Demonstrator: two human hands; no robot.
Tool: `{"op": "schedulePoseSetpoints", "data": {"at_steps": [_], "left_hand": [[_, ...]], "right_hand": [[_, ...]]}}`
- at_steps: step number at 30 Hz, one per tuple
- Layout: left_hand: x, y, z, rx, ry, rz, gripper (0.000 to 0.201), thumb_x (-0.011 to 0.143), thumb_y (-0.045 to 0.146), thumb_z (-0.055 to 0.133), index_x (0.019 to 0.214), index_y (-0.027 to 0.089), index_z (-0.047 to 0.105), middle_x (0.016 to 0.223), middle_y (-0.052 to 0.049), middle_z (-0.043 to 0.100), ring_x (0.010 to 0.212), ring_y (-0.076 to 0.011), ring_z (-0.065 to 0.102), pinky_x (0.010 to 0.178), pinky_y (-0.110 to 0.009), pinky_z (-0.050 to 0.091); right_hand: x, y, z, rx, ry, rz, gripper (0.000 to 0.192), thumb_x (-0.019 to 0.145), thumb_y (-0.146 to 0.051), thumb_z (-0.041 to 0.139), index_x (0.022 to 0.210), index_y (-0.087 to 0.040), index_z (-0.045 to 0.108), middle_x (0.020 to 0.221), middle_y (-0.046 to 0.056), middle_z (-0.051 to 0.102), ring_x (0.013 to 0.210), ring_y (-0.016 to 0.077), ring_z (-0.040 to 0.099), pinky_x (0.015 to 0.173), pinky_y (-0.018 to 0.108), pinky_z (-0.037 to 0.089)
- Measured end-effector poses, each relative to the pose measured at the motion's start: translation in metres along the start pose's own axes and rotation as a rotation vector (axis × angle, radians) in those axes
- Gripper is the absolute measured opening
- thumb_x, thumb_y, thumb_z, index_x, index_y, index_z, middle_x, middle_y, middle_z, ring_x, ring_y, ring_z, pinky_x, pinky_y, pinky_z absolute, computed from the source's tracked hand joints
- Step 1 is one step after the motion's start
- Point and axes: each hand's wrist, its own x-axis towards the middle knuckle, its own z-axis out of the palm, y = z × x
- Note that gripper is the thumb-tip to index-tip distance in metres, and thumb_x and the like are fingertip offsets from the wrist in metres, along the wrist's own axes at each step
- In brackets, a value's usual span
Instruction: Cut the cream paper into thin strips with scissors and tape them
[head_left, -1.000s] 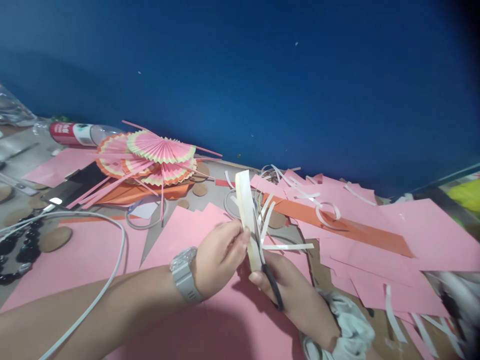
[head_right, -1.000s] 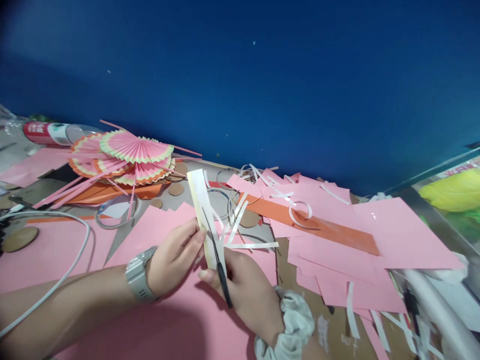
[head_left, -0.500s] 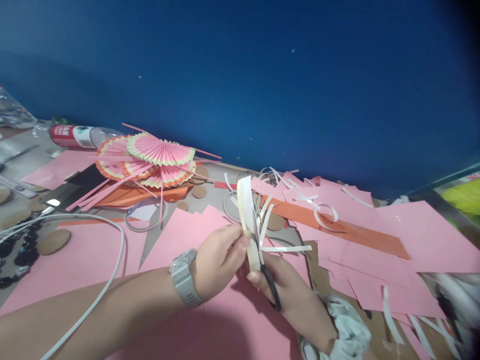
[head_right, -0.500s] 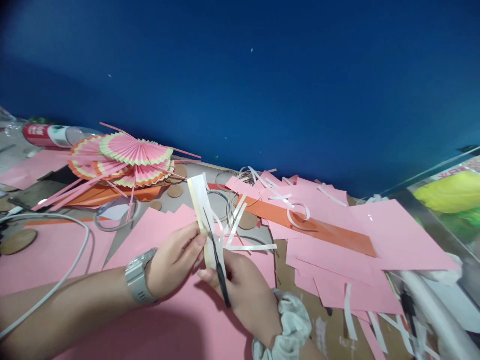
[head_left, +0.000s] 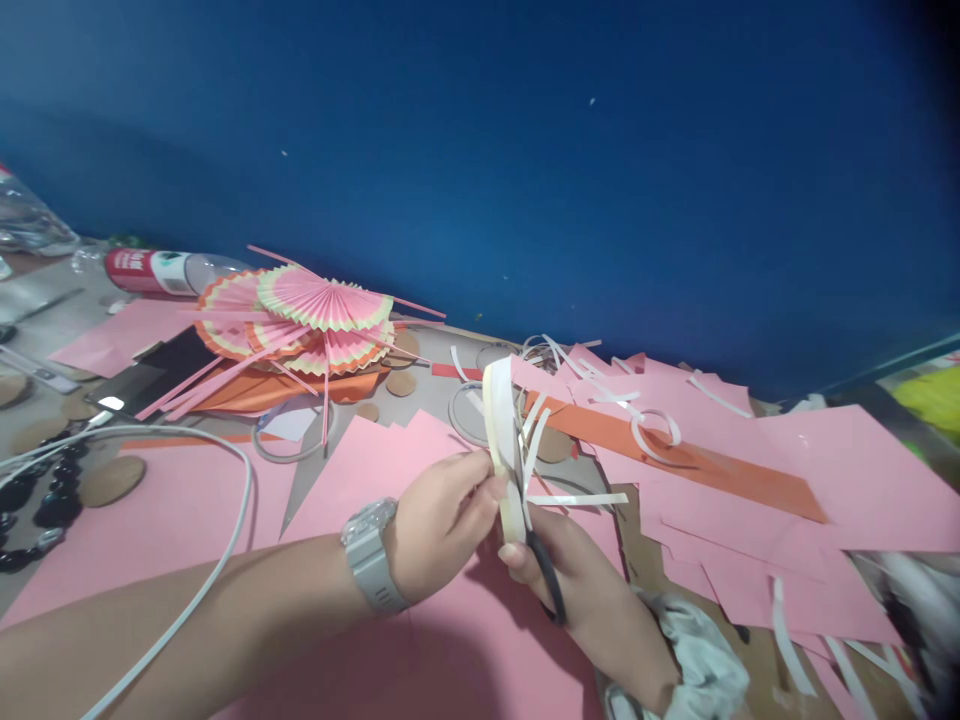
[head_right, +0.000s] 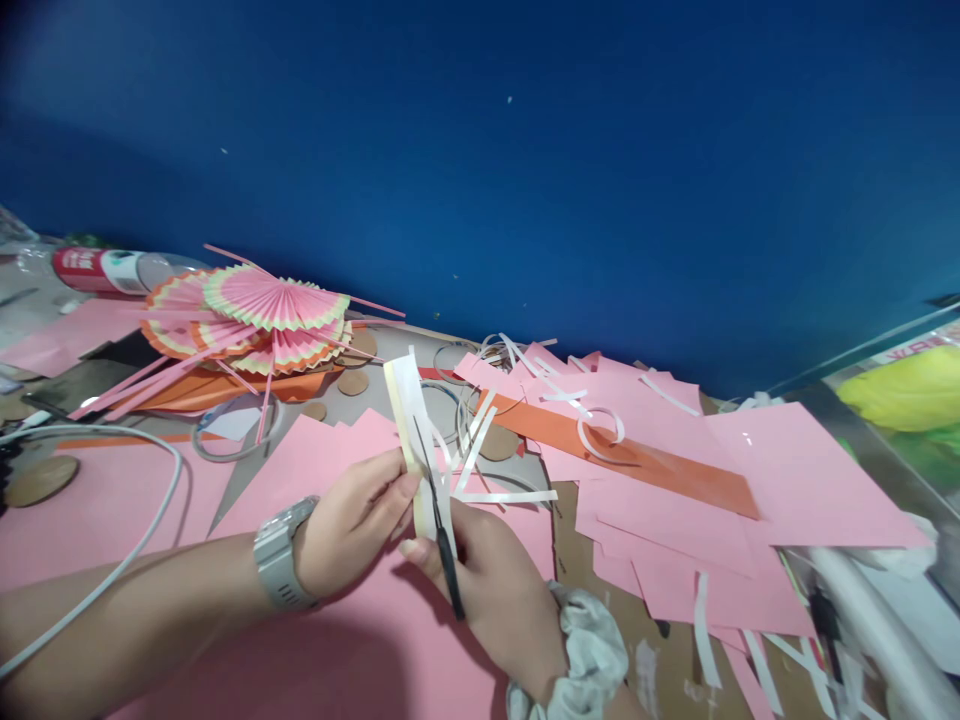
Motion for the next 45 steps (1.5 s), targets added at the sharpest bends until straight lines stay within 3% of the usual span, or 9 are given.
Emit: {"op": "schedulePoseSetpoints", "data": {"at_steps": [21,27,36,42,45], "left_hand": [[0.0006,0.0008,-0.0004,0.019,-0.022,0.028,0.026,0.092,0.020,0.033,0.066,0.020,0.036,0.059,0.004,0.044,0.053,-0.0097,0.040,0.055,-0.021,0.036],[0.0016,0.0010,-0.0010,0.050,-0.026,0.051,0.025,0.091,0.019,0.033,0.065,0.020,0.034,0.060,0.004,0.042,0.054,-0.0102,0.039,0.055,-0.022,0.035],[0.0012,0.0020,-0.0014,0.024,-0.058,0.042,0.025,0.091,0.017,0.032,0.066,0.020,0.034,0.058,0.004,0.042,0.053,-0.0102,0.040,0.055,-0.022,0.035],[-0.0018,0.0020,-0.0028,0.063,0.013,0.135,0.022,0.092,0.023,0.032,0.072,0.019,0.041,0.069,0.000,0.050,0.063,-0.0134,0.046,0.063,-0.026,0.038],[-0.0032,0.0013,-0.0025,0.078,0.070,0.115,0.025,0.093,0.023,0.028,0.070,0.020,0.037,0.066,0.001,0.047,0.061,-0.0135,0.045,0.063,-0.027,0.037]], "right_hand": [[0.0002,0.0023,0.0002,-0.040,0.007,0.030,0.031,0.087,-0.049,0.048,0.080,-0.019,0.051,0.079,0.002,0.057,0.071,0.0172,0.051,0.067,0.027,0.043],[0.0003,0.0008,0.0001,-0.069,0.020,0.053,0.039,0.086,-0.056,0.044,0.070,-0.020,0.045,0.065,-0.002,0.049,0.061,0.0144,0.046,0.056,0.024,0.040],[0.0015,-0.0011,-0.0024,-0.104,0.024,0.026,0.039,0.085,-0.056,0.047,0.072,-0.019,0.048,0.061,-0.004,0.044,0.055,0.0124,0.039,0.053,0.023,0.038],[0.0014,-0.0004,-0.0001,-0.021,-0.002,0.060,0.034,0.083,-0.051,0.053,0.072,-0.019,0.049,0.059,-0.005,0.040,0.054,0.0121,0.040,0.053,0.023,0.038],[0.0023,0.0005,-0.0005,0.027,-0.042,0.083,0.036,0.083,-0.052,0.052,0.070,-0.019,0.047,0.058,-0.005,0.040,0.055,0.0124,0.040,0.053,0.023,0.038]]}}
